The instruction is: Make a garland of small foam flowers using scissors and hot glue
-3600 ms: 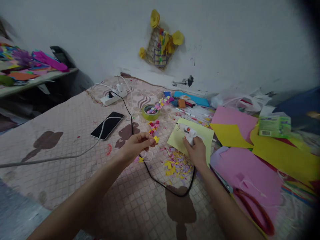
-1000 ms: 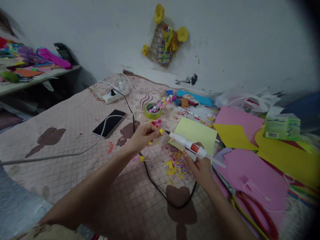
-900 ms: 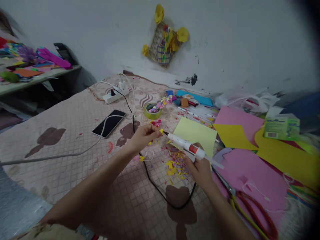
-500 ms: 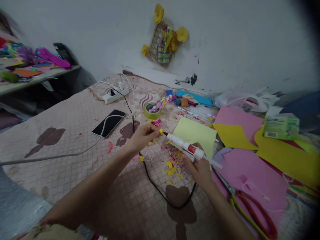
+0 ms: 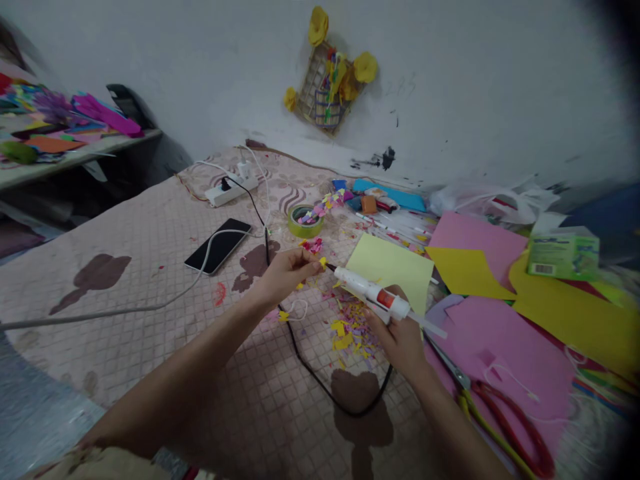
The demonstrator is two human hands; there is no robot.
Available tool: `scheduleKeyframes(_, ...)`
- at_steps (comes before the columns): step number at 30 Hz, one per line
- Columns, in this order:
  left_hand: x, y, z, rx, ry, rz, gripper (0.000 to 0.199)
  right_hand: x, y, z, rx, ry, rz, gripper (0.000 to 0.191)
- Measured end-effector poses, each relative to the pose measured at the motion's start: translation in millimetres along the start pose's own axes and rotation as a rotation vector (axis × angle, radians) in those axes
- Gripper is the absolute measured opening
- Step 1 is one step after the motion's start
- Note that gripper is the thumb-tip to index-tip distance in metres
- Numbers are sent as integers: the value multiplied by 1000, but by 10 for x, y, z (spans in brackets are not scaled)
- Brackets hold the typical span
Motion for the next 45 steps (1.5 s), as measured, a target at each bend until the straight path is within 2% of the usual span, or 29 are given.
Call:
scheduleKeyframes(12,13,11,3,-3,-3,-10,19,5,6,-3,26,-13,-9,8)
scheduleKeyframes(17,15,1,21,4,17,-15,16,6,-9,41,35,10,26,10)
scheduleKeyframes(21,70,-29,62,-41,26,0,14,-11,-52,234,101,130,139,16)
scheduleKeyframes(25,224,-89,134,-188,90,36,13,-18,-86,529,222,255,239,27)
scheduleKeyframes(31,545,-171,148,-486,151,67,9,26,-31,740,229,271,175,27)
scheduleKeyframes(35,731,-228,152,-630,211,120,7,111,-85,724,150,327,213,35)
scheduleKeyframes(39,852,-207,158,-761,277,94,10,256,-255,649,49,442,438,24)
scheduleKeyframes(42,889,-202,137,-818,300,99,11,319,-352,432,5,379,582,13)
scheduleKeyframes(43,893,-204,125,-839,308,103,12,314,-353,333,-15,332,582,11)
scheduleKeyframes(45,895,-216,96,-883,332,112,12,262,-287,113,-26,232,485,7)
Point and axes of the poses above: each hand's wrist, its own x-axis away from the middle knuckle, its own y-axis out of the palm, z = x × y, the point moved 6 cm from there along -x, towards the middle knuckle, and after that the axes turned 1 degree about z, right-handed, at the moved point
